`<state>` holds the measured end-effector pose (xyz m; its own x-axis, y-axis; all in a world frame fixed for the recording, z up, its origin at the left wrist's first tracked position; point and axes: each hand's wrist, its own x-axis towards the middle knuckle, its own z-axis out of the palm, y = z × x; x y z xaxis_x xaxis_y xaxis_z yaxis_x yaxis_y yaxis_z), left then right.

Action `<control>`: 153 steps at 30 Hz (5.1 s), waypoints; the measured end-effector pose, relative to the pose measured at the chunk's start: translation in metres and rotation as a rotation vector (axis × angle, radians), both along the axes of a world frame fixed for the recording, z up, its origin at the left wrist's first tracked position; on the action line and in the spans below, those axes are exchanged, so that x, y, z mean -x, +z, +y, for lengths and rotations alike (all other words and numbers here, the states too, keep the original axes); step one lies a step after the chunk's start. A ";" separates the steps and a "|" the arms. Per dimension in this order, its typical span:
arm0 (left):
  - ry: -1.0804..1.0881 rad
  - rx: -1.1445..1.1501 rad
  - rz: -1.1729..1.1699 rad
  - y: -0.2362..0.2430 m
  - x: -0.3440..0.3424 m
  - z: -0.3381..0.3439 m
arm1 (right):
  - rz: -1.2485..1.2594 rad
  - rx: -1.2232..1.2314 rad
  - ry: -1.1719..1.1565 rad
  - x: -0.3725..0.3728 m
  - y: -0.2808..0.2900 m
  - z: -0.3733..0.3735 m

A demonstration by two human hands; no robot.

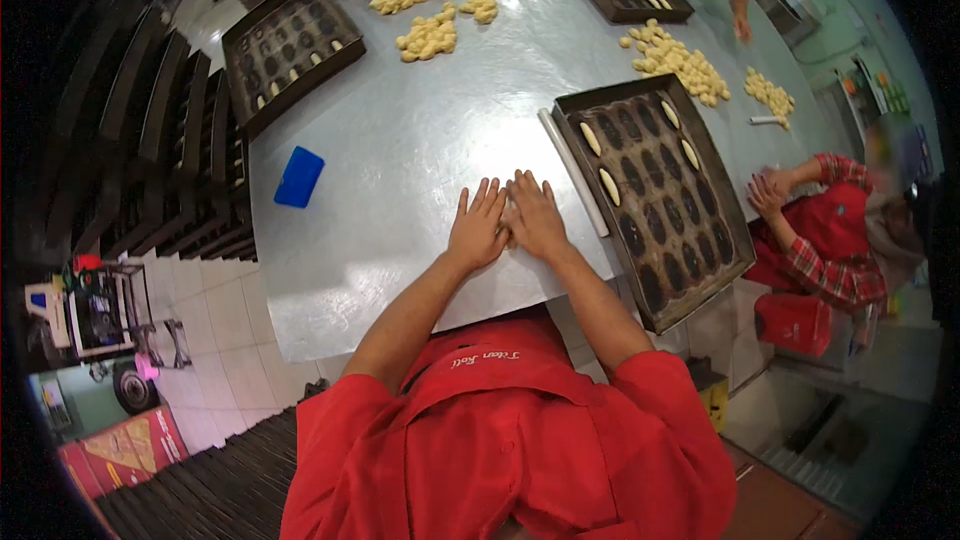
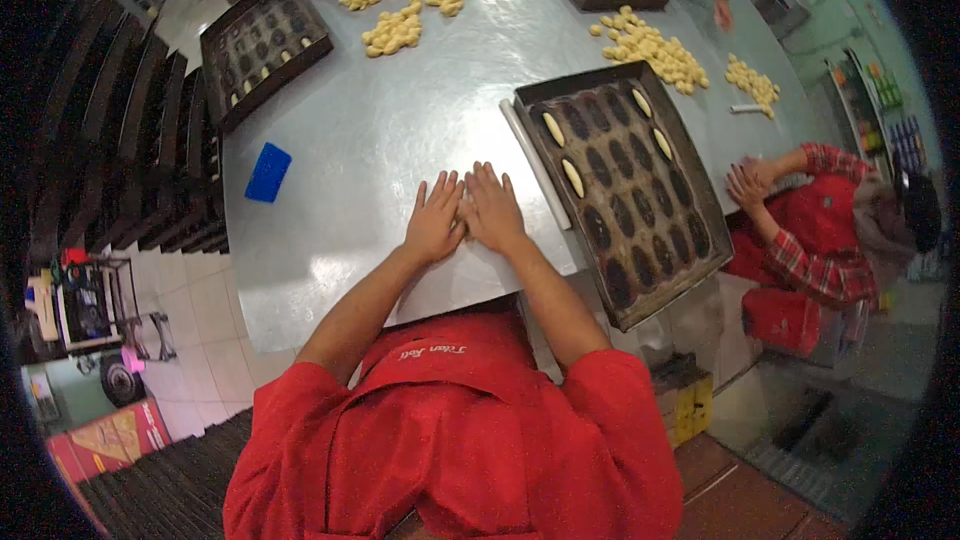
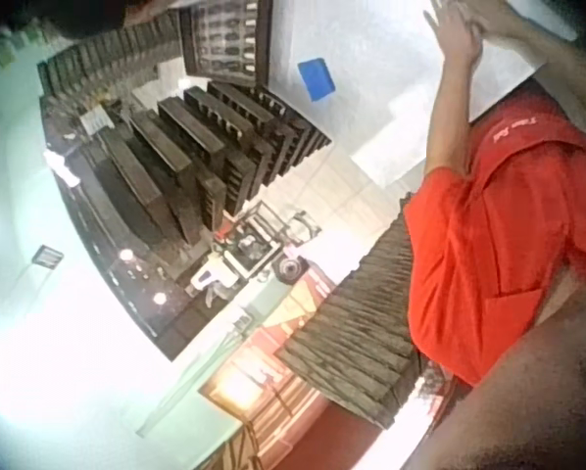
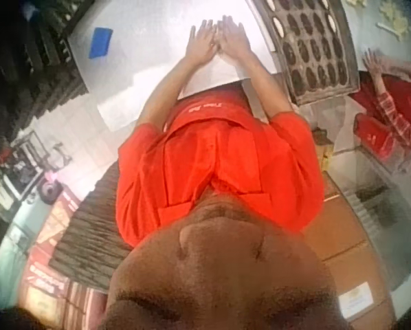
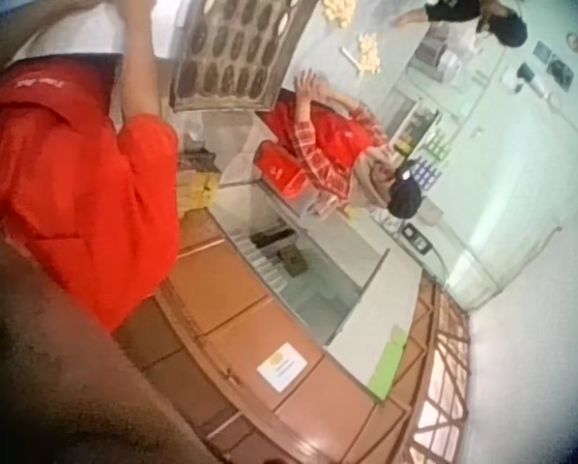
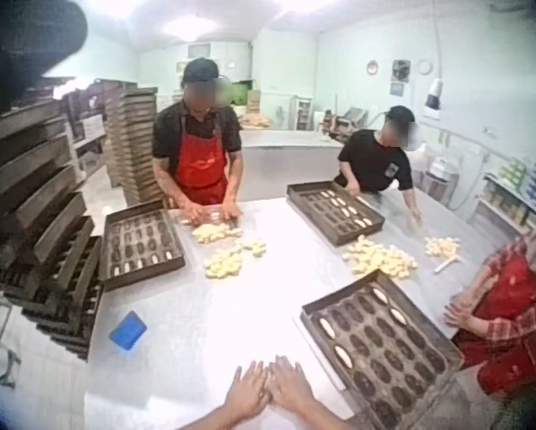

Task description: The recorder takes a baking tray from a rack, brings it to a table, and then rolls and shapes pieces of dough into oblong shapes, placing them onto the tray.

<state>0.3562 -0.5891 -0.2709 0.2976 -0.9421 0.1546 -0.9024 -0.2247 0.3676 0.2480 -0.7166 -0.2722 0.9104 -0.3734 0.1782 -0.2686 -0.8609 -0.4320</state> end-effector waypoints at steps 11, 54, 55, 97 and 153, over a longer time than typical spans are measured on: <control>-0.183 0.255 0.302 0.009 0.009 0.083 | -0.247 -0.430 -0.234 0.022 0.028 0.038; 0.520 0.355 0.025 0.013 -0.062 0.199 | -0.500 -0.111 -1.050 0.176 0.077 -0.040; 0.519 0.359 0.024 0.011 -0.062 0.199 | -0.109 0.015 -0.869 0.196 0.054 -0.045; 0.944 -0.139 -0.085 0.019 -0.077 0.086 | -0.218 -0.436 -0.103 -0.233 0.006 -0.170; 1.204 0.876 0.044 -0.020 -0.080 0.116 | 0.512 -1.572 0.356 -0.251 0.054 0.030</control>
<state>0.4363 -0.4728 -0.2905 0.8296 0.2519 0.4982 -0.3252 -0.5074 0.7980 0.4994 -0.6866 -0.2179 0.8245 0.3326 -0.4579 -0.5439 0.2421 -0.8035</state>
